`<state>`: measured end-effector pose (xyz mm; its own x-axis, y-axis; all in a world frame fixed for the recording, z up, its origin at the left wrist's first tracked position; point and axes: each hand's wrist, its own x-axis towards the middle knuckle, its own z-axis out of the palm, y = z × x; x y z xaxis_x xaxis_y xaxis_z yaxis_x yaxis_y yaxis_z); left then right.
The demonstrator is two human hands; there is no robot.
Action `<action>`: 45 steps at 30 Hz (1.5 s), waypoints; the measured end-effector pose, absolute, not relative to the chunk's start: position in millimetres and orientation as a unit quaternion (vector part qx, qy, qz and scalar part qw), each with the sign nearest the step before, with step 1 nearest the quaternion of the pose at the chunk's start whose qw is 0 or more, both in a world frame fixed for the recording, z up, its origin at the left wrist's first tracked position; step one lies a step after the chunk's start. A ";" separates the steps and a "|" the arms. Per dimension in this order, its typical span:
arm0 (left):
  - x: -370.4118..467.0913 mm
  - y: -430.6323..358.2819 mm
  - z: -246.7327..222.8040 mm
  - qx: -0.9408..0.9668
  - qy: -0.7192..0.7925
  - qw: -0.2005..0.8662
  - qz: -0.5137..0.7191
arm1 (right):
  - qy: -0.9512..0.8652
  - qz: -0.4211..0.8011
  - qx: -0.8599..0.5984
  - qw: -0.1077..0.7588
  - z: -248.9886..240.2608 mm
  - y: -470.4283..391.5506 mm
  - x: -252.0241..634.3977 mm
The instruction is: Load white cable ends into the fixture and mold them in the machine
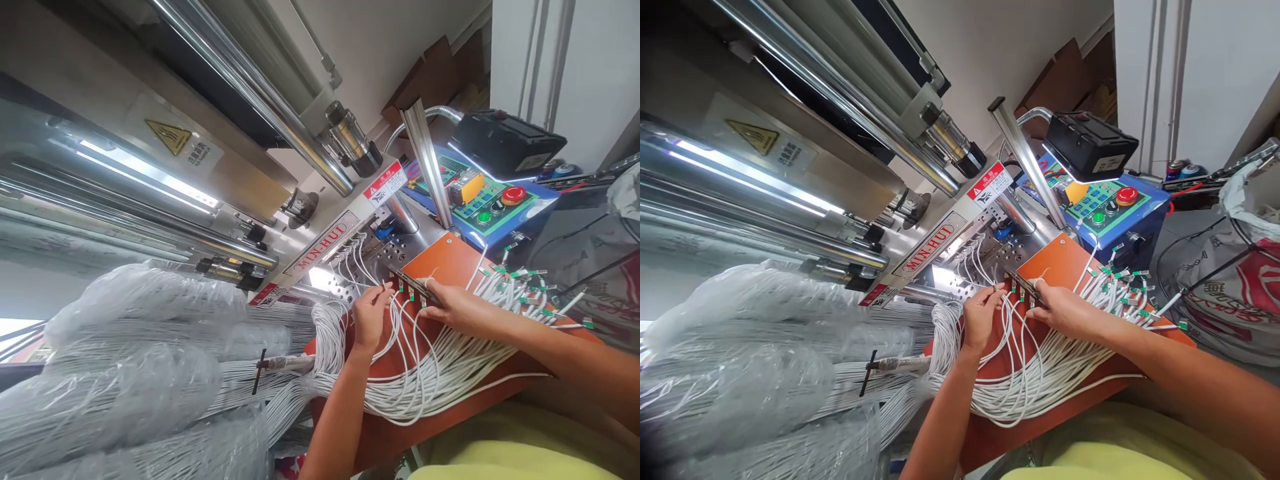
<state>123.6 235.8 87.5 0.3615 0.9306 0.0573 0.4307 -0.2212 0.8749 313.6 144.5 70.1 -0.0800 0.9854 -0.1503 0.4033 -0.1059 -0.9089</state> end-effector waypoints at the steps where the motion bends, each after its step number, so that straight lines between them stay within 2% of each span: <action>1: 121.9 236.8 86.7 0.700 0.495 0.411 0.310 | -0.584 0.446 -0.597 0.324 69.9 144.4 313.7; 8: 121.7 245.5 78.0 0.539 0.510 0.555 0.377 | -0.584 0.443 -0.589 0.341 68.1 143.5 313.7; 17: 132.7 246.4 87.7 0.518 0.455 0.578 0.436 | -0.579 0.458 -0.586 0.335 74.1 144.4 314.6; 20: 132.8 247.1 87.5 0.568 0.459 0.536 0.425 | -0.574 0.466 -0.576 0.348 73.5 143.9 315.2; 24: 129.6 246.4 87.6 0.687 0.465 0.425 0.362 | -0.571 0.472 -0.572 0.352 70.4 143.7 315.6; 31: 126.7 246.9 82.9 0.808 0.414 0.297 0.297 | -0.574 0.469 -0.573 0.349 68.6 144.0 315.1; 45: 125.6 249.0 72.6 0.821 0.397 0.269 0.309 | -0.572 0.471 -0.576 0.346 72.8 143.4 316.1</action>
